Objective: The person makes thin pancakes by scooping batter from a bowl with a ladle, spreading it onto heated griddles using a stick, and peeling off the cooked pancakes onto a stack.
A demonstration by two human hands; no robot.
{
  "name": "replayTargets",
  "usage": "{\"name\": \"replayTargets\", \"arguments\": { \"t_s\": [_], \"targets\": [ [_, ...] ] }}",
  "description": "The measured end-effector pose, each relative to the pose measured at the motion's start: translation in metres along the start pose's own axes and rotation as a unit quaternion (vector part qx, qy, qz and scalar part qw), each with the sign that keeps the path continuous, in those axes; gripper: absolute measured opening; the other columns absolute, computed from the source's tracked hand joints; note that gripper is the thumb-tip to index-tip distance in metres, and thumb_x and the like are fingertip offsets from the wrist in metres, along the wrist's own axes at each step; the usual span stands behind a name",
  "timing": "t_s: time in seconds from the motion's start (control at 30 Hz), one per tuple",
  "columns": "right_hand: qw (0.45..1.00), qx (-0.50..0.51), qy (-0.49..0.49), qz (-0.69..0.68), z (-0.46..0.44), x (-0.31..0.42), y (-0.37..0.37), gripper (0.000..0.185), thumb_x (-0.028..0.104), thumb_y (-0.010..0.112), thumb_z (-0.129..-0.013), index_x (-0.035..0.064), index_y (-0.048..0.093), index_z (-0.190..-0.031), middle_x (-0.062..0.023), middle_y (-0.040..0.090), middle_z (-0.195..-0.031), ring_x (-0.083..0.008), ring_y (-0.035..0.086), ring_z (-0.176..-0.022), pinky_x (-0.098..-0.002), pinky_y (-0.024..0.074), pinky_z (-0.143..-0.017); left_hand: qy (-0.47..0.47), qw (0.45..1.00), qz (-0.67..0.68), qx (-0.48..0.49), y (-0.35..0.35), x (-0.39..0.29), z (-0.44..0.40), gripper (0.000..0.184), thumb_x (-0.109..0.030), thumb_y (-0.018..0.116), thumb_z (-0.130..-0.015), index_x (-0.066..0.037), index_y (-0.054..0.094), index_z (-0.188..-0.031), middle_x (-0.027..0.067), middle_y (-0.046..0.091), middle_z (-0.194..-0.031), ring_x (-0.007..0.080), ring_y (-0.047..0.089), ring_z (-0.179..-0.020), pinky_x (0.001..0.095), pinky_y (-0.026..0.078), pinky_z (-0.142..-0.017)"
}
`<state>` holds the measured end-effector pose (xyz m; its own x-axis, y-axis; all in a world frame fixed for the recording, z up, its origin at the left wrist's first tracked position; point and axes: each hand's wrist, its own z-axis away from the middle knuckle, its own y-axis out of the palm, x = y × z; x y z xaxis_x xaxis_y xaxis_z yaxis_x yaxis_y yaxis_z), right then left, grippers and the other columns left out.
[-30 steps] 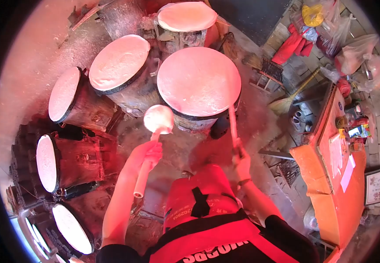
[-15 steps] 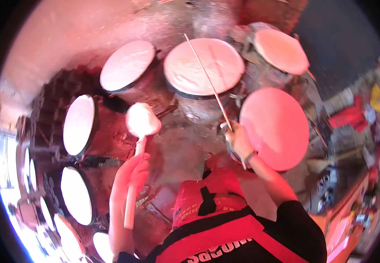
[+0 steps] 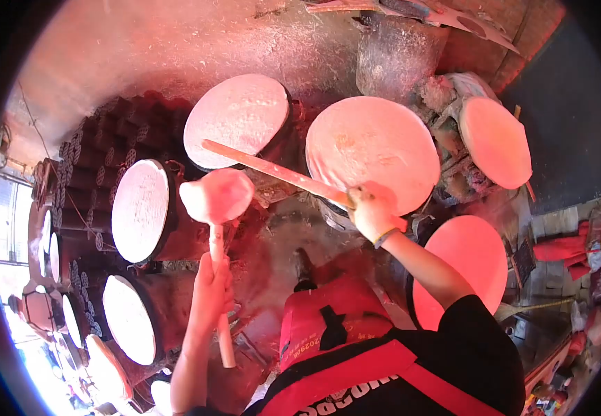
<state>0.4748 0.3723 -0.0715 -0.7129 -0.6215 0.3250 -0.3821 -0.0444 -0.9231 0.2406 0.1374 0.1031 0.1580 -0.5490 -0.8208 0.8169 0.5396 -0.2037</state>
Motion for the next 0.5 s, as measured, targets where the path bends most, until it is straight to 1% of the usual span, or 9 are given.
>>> {"name": "replayTargets", "arguments": {
  "t_s": [0.07, 0.1, 0.13, 0.17, 0.2, 0.23, 0.37, 0.43, 0.5],
  "targets": [
    [0.994, 0.035, 0.068, -0.075, -0.016, -0.016, -0.011, 0.016, 0.022, 0.061, -0.077, 0.0094, 0.063, -0.087, -0.0127, 0.061, -0.076, -0.0286, 0.062, -0.069, -0.0396, 0.0491, -0.062, -0.1, 0.981, 0.106, 0.132, -0.007, -0.025, -0.022, 0.013, -0.019, 0.048, -0.095, -0.01, 0.045, -0.103, -0.0039, 0.04, -0.066, 0.0023, 0.031, -0.043, 0.0177, 0.024, -0.035],
    [0.994, 0.031, 0.067, -0.074, -0.03, -0.019, -0.026, 0.016, 0.022, 0.061, -0.077, 0.0094, 0.063, -0.087, -0.0127, 0.061, -0.076, -0.0286, 0.062, -0.069, -0.0396, 0.0491, -0.062, -0.134, 0.965, 0.138, 0.179, -0.013, -0.035, -0.041, 0.016, -0.018, 0.05, -0.094, -0.006, 0.045, -0.103, -0.0017, 0.041, -0.068, 0.0022, 0.033, -0.045, 0.0164, 0.024, -0.035],
    [0.994, 0.018, 0.09, -0.064, -0.044, -0.022, -0.045, 0.016, 0.022, 0.061, -0.078, 0.0078, 0.064, -0.084, -0.0137, 0.06, -0.072, -0.0284, 0.062, -0.068, -0.0398, 0.0481, -0.061, -0.13, 0.965, 0.136, 0.181, -0.016, -0.039, -0.057, 0.016, -0.018, 0.05, -0.094, -0.006, 0.045, -0.103, -0.0017, 0.041, -0.068, 0.0022, 0.033, -0.045, 0.0164, 0.024, -0.035],
    [0.992, 0.005, 0.118, -0.051, -0.058, -0.03, -0.058, 0.017, 0.022, 0.061, -0.078, 0.0062, 0.065, -0.08, -0.0147, 0.06, -0.068, -0.0283, 0.062, -0.067, -0.0399, 0.0472, -0.061, -0.209, 0.92, 0.236, 0.231, -0.017, -0.043, -0.074, 0.017, -0.017, 0.05, -0.093, -0.004, 0.045, -0.104, -0.0004, 0.041, -0.069, 0.0024, 0.033, -0.046, 0.0158, 0.024, -0.035],
    [0.98, 0.003, 0.17, -0.106, -0.07, -0.044, -0.063, 0.018, 0.023, 0.061, -0.079, 0.0057, 0.065, -0.083, -0.0157, 0.062, -0.071, -0.0294, 0.062, -0.068, -0.0406, 0.0473, -0.061, -0.291, 0.854, 0.327, 0.279, -0.016, -0.046, -0.09, 0.019, -0.016, 0.05, -0.093, -0.001, 0.045, -0.104, 0.0009, 0.042, -0.069, 0.0025, 0.034, -0.047, 0.0151, 0.024, -0.035],
    [0.961, -0.001, 0.226, -0.159, -0.08, -0.06, -0.071, 0.02, 0.023, 0.061, -0.079, 0.0053, 0.066, -0.087, -0.0167, 0.063, -0.075, -0.0306, 0.062, -0.068, -0.0412, 0.0474, -0.062, -0.346, 0.8, 0.397, 0.288, -0.016, -0.047, -0.104, 0.02, -0.015, 0.05, -0.093, 0.001, 0.045, -0.104, 0.0021, 0.041, -0.069, 0.0032, 0.034, -0.048, 0.0145, 0.025, -0.035],
    [0.935, 0.005, 0.3, -0.186, -0.106, -0.145, -0.092, 0.023, 0.024, 0.059, -0.08, 0.0063, 0.066, -0.093, -0.0187, 0.065, -0.081, -0.0332, 0.064, -0.073, -0.0436, 0.048, -0.066, -0.384, 0.765, 0.393, 0.334, -0.008, -0.076, -0.131, 0.019, -0.015, 0.049, -0.094, 0.001, 0.046, -0.104, 0.0018, 0.041, -0.069, 0.004, 0.035, -0.047, 0.0147, 0.026, -0.034],
    [0.937, -0.145, 0.313, -0.051, -0.1, -0.16, -0.113, 0.025, 0.026, 0.057, -0.081, 0.0082, 0.066, -0.096, -0.0191, 0.065, -0.085, -0.0352, 0.064, -0.079, -0.0451, 0.0491, -0.069, -0.363, 0.777, 0.381, 0.345, -0.008, -0.087, -0.145, 0.019, -0.014, 0.046, -0.096, 0.003, 0.046, -0.105, 0.0023, 0.041, -0.069, 0.0048, 0.036, -0.047, 0.0149, 0.028, -0.034],
    [0.92, -0.123, 0.372, -0.003, -0.084, -0.194, -0.099, 0.025, 0.027, 0.056, -0.082, 0.0099, 0.066, -0.097, -0.0188, 0.066, -0.086, -0.0353, 0.064, -0.08, -0.0452, 0.0495, -0.07, -0.38, 0.765, 0.383, 0.353, -0.007, -0.102, -0.154, 0.019, -0.013, 0.044, -0.096, 0.003, 0.046, -0.106, 0.0025, 0.041, -0.069, 0.0051, 0.036, -0.046, 0.0153, 0.029, -0.034]
  ]
}}
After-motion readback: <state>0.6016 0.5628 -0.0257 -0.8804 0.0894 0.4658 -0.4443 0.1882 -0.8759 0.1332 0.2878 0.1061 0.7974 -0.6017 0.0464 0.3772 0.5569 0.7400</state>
